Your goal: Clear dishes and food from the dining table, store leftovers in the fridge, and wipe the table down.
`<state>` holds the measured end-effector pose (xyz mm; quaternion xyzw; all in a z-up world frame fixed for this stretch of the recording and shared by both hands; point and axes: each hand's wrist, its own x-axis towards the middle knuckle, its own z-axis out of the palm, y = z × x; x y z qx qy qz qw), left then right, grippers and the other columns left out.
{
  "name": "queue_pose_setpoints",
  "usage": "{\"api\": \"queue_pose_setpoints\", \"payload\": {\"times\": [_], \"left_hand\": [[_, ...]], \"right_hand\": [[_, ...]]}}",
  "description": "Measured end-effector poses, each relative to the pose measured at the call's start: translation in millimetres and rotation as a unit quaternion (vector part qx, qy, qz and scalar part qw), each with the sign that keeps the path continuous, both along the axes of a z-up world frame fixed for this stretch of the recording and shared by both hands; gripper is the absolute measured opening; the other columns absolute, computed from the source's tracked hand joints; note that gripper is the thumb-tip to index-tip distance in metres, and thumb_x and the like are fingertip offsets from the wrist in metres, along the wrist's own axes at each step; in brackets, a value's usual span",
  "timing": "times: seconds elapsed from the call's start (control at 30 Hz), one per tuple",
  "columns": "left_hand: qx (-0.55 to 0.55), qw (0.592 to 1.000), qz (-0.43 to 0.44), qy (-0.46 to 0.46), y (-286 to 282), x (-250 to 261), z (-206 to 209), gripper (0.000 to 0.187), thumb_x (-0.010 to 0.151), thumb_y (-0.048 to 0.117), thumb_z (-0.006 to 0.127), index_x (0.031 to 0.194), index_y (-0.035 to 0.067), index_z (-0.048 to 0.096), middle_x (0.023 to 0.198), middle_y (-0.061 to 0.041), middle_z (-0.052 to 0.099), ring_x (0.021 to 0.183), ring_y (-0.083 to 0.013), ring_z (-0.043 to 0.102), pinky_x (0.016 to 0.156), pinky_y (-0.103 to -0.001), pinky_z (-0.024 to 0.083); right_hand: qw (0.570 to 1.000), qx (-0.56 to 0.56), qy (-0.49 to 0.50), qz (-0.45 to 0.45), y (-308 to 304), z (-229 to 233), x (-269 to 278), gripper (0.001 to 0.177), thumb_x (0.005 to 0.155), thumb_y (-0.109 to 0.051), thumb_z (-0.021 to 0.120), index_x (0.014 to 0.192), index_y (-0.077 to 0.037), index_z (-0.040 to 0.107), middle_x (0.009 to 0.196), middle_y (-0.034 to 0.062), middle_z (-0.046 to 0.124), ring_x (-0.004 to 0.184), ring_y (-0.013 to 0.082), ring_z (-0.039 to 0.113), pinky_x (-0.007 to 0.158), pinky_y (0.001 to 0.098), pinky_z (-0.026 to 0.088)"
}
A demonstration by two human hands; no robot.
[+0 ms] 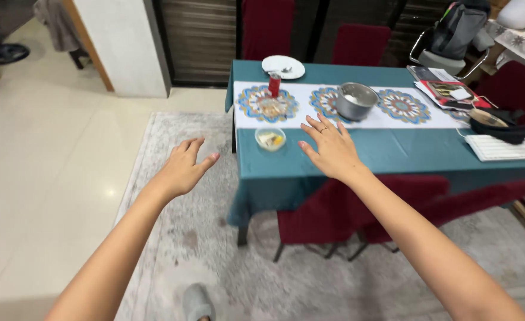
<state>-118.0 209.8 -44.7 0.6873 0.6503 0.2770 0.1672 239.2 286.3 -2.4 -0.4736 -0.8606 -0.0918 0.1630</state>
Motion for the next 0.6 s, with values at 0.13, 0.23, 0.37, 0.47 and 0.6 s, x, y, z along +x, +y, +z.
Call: {"api": "queue_pose_setpoints", "payload": {"times": [0.13,0.23,0.37,0.47,0.6], "left_hand": [[-0.031,0.999,-0.026,0.011,113,-66,2,0.081,0.095,0.06,0.05,0.153,0.005,0.041,0.154,-0.024,0.041,0.146,-0.0403,0.035,0.118,-0.047,0.031],[-0.026,0.996,-0.085,0.025,203,-111,12,0.081,0.097,0.06,0.05,0.15,0.0,0.043,0.153,-0.027,0.043,0.147,-0.0403,0.036,0.119,-0.047,0.031],[-0.048,0.994,-0.095,0.027,302,-144,27,0.078,0.096,0.059,0.049,0.148,0.001,0.046,0.153,-0.025,0.044,0.144,-0.0402,0.038,0.117,-0.048,0.033],[-0.034,0.992,-0.124,0.017,375,-156,18,0.077,0.097,0.058,0.049,0.146,-0.001,0.048,0.15,-0.026,0.047,0.143,-0.0397,0.042,0.117,-0.047,0.034],[-0.044,0.989,-0.144,0.002,467,-151,5,0.075,0.095,0.057,0.052,0.144,0.0,0.051,0.147,-0.027,0.049,0.139,-0.0399,0.046,0.115,-0.046,0.036]], "right_hand": [[0.999,0.011,0.02,-0.043,97,-9,-54,0.052,0.099,-0.04,0.053,0.143,-0.013,0.057,0.158,0.0076,0.045,0.152,0.0296,0.028,0.119,0.0564,0.022],[0.996,-0.01,0.035,-0.082,161,0,-91,0.052,0.097,-0.041,0.054,0.141,-0.015,0.058,0.155,0.0062,0.048,0.151,0.0276,0.03,0.12,0.0564,0.021],[0.993,-0.023,0.042,-0.109,236,-9,-123,0.052,0.099,-0.042,0.053,0.142,-0.013,0.058,0.154,0.0078,0.049,0.151,0.0291,0.031,0.12,0.0563,0.02],[0.991,-0.029,0.054,-0.121,285,-18,-136,0.052,0.099,-0.041,0.054,0.142,-0.012,0.059,0.155,0.009,0.049,0.151,0.0299,0.031,0.122,0.0554,0.021],[0.983,-0.048,0.054,-0.167,360,-25,-142,0.052,0.097,-0.041,0.055,0.14,-0.013,0.059,0.154,0.0078,0.05,0.15,0.0298,0.032,0.12,0.0551,0.025]]}}
